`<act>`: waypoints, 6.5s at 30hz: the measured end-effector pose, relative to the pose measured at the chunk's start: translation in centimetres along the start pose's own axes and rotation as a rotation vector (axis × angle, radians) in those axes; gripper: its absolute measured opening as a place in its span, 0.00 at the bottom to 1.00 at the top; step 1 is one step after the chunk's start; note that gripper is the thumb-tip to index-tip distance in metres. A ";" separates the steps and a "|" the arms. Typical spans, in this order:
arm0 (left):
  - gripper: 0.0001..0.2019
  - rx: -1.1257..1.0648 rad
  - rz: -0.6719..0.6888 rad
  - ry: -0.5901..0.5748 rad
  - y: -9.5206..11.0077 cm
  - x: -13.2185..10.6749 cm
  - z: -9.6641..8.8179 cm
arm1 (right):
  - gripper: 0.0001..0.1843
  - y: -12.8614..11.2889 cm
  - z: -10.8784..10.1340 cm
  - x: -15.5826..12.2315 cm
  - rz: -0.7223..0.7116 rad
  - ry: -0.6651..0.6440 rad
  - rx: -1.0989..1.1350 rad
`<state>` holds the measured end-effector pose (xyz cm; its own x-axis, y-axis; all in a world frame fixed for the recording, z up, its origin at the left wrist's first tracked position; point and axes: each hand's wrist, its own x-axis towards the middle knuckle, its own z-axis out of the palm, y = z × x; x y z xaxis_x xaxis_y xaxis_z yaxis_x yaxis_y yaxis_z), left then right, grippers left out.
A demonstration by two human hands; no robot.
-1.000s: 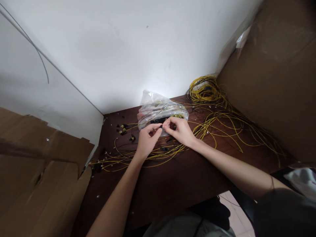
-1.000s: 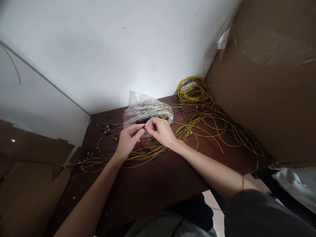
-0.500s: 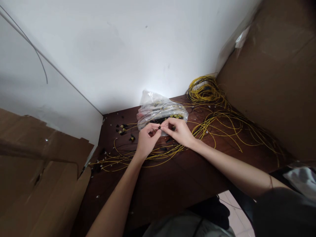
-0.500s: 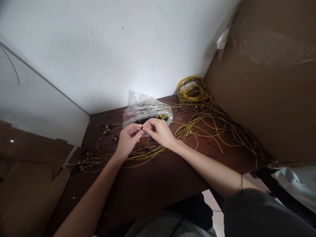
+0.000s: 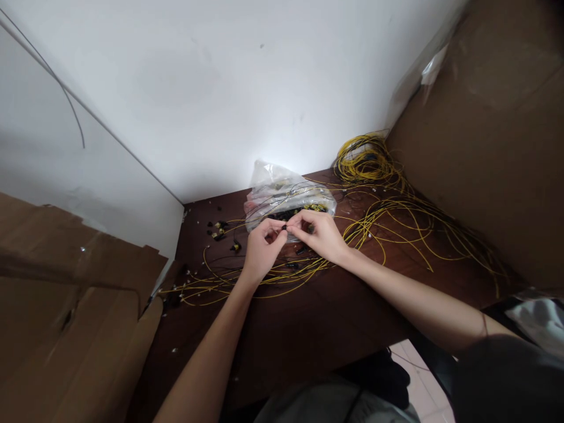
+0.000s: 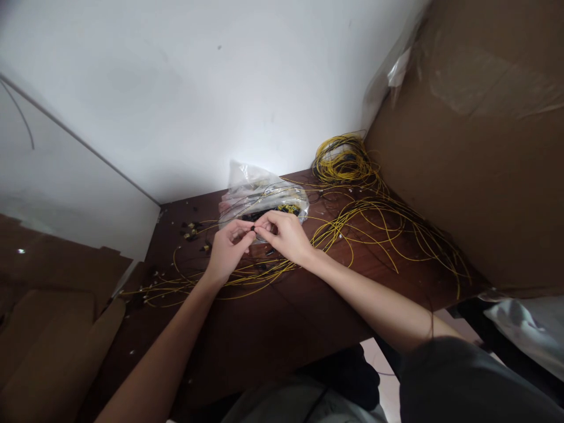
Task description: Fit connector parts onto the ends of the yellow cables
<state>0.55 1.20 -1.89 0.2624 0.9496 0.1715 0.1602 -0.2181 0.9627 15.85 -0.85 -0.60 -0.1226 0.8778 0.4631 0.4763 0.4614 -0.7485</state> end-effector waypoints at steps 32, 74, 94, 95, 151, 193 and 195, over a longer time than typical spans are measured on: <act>0.04 -0.080 -0.029 0.008 0.3 0.1 -0.1 | 0.12 1.5 -1.5 0.9 0.014 0.020 -0.247; 0.11 -0.025 -0.092 0.010 0.8 -0.1 0.0 | 0.08 2.1 -1.3 0.6 0.027 -0.173 -0.460; 0.13 -0.123 -0.075 -0.016 0.6 -0.1 -0.1 | 0.07 0.2 -1.3 0.3 -0.113 -0.094 -0.201; 0.13 -0.124 -0.077 -0.019 0.6 -0.1 -0.1 | 0.07 0.3 -1.3 0.3 -0.109 -0.098 -0.201; 0.13 -0.252 -0.120 0.076 1.1 0.1 -0.2 | 0.10 0.6 -0.9 1.1 0.313 -0.021 0.505; 0.10 -0.179 -0.063 0.030 0.3 0.1 -0.2 | 0.10 0.8 -0.7 1.1 0.389 -0.123 0.623; 0.10 -0.187 -0.067 0.037 0.4 0.1 -0.2 | 0.10 0.9 -0.7 1.0 0.384 -0.127 0.613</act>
<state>0.42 1.24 -1.48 0.2215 0.9689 0.1103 -0.0047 -0.1121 0.9937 16.77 0.40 -0.51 -0.1630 0.9830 0.0843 -0.0618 0.0751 -0.9953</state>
